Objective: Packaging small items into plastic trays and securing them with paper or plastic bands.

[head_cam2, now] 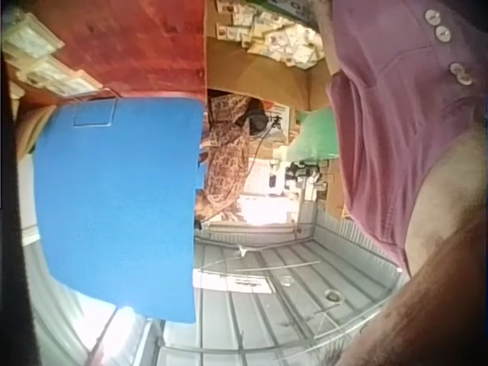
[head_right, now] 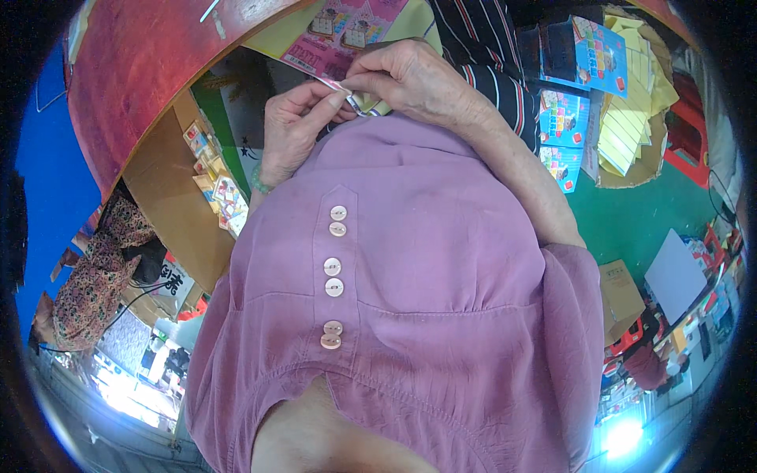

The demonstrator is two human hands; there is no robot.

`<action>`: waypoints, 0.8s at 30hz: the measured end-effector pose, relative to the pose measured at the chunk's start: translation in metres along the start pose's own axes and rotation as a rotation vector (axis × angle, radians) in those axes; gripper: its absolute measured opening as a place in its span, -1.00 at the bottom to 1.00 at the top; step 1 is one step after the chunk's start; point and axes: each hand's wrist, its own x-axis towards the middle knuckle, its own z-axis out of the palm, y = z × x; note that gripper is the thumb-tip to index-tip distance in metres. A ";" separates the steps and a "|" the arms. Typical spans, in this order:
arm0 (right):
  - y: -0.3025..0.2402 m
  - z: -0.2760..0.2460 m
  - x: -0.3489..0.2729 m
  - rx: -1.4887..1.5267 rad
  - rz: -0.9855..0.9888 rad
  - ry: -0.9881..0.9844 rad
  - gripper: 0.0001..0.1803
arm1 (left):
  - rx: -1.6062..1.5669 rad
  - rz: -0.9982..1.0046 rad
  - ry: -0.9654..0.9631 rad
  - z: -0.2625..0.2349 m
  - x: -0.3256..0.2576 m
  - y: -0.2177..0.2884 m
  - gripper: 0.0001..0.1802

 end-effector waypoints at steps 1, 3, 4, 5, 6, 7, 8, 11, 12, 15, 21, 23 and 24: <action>0.002 0.000 0.001 0.044 -0.006 -0.006 -0.82 | 0.000 0.000 -0.003 -0.001 -0.001 0.000 -0.88; 0.003 -0.001 0.003 0.056 0.015 0.019 -0.82 | -0.074 -0.029 0.020 -0.003 -0.005 -0.002 -0.87; 0.004 -0.001 0.003 0.069 0.036 0.041 -0.82 | -0.072 -0.029 0.020 -0.004 -0.006 -0.003 -0.87; 0.005 -0.001 0.004 0.069 0.035 0.043 -0.82 | -0.083 -0.031 0.033 -0.004 -0.007 -0.004 -0.86; 0.006 0.001 0.004 0.059 0.001 0.052 -0.82 | -0.095 -0.034 0.045 -0.004 -0.008 -0.005 -0.85; 0.006 0.002 0.005 0.049 -0.033 0.062 -0.82 | -0.094 -0.034 0.043 -0.004 -0.007 -0.004 -0.85; 0.003 0.003 0.005 0.050 -0.033 0.066 -0.82 | -0.089 -0.032 0.041 -0.004 -0.005 -0.003 -0.84; -0.004 0.004 0.004 -0.099 -0.100 0.048 -0.85 | -0.045 -0.031 0.066 -0.003 0.000 -0.005 -0.81; -0.002 0.003 0.004 -0.097 -0.101 0.050 -0.85 | -0.006 -0.030 0.091 -0.003 0.001 -0.006 -0.79; 0.001 -0.007 0.003 0.055 -0.024 0.170 -0.84 | -0.062 -0.073 0.162 -0.005 -0.002 -0.012 -0.77; 0.038 -0.044 -0.001 0.405 0.031 0.503 -0.86 | -0.107 -0.132 0.254 -0.010 -0.003 -0.015 -0.79; 0.029 -0.058 -0.003 0.553 0.077 0.623 -0.90 | -0.129 -0.150 0.275 -0.012 -0.006 -0.018 -0.80; 0.028 -0.066 -0.007 0.530 0.092 0.643 -0.89 | -0.149 -0.169 0.287 -0.012 -0.006 -0.018 -0.80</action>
